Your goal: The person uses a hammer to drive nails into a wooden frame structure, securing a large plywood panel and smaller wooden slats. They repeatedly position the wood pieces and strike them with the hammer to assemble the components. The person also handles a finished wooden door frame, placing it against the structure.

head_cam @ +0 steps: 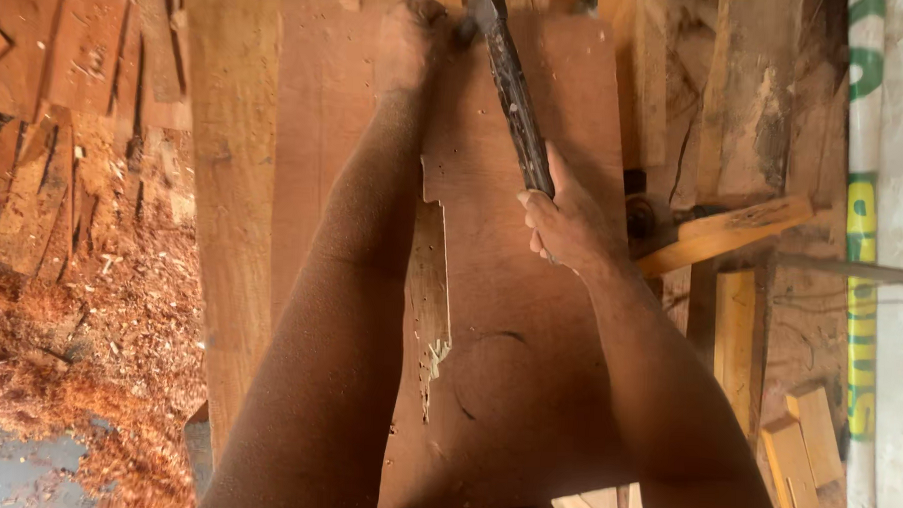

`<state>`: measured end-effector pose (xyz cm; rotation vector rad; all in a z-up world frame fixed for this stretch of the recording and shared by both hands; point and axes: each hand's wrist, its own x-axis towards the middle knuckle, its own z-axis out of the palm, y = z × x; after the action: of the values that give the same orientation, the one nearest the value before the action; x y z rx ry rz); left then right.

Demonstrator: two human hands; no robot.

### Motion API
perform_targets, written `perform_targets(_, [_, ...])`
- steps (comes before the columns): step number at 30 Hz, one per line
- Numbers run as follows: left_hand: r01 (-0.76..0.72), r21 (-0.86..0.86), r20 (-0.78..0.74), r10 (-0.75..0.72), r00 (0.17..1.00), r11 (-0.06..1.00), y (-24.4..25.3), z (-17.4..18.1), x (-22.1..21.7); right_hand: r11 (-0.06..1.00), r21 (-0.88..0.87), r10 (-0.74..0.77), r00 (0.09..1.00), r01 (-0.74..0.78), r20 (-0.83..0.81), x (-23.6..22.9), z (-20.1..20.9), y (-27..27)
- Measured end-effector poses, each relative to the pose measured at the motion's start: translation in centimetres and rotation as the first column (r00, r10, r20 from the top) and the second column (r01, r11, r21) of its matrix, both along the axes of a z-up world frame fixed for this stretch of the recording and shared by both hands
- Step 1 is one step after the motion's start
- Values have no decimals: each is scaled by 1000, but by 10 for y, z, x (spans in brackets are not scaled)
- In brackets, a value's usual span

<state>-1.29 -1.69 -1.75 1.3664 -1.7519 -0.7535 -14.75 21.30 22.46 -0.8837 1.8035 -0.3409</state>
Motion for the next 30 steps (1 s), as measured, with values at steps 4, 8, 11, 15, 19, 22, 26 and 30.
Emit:
perform_targets(4, [-132, -28, 112, 134, 985, 991, 6, 4, 3, 996, -61, 54, 995, -59, -83, -3, -4, 2])
perform_targets(8, [-144, 56, 82, 139, 987, 988, 14, 5, 0, 975, -192, 90, 989, -111, -116, -16, -14, 0])
perform_targets(11, [-117, 26, 119, 113, 986, 993, 13, 4, -1, 917, -298, 196, 951, -264, -240, -22, -22, -7])
perform_targets(15, [-158, -53, 6, 158, 987, 986, 13, 12, 2, 932, -142, 270, 900, -334, -343, -21, -22, -14])
perform_targets(19, [-148, 130, 98, 135, 986, 980, 20, 32, 3, 961, -162, 186, 956, -225, -229, -17, -13, -15])
perform_targets(22, [-133, 160, -30, 140, 990, 978, 29, 45, 5, 904, -236, 263, 900, -356, -348, -11, -6, -18])
perform_targets(26, [-123, 176, -63, 136, 989, 977, 24, 36, -2, 993, 10, 119, 966, -120, -231, -10, 9, -21])
perform_targets(30, [-139, 63, 158, 128, 979, 988, 6, -12, 7, 975, -168, 101, 963, -145, -250, -13, 28, -9])
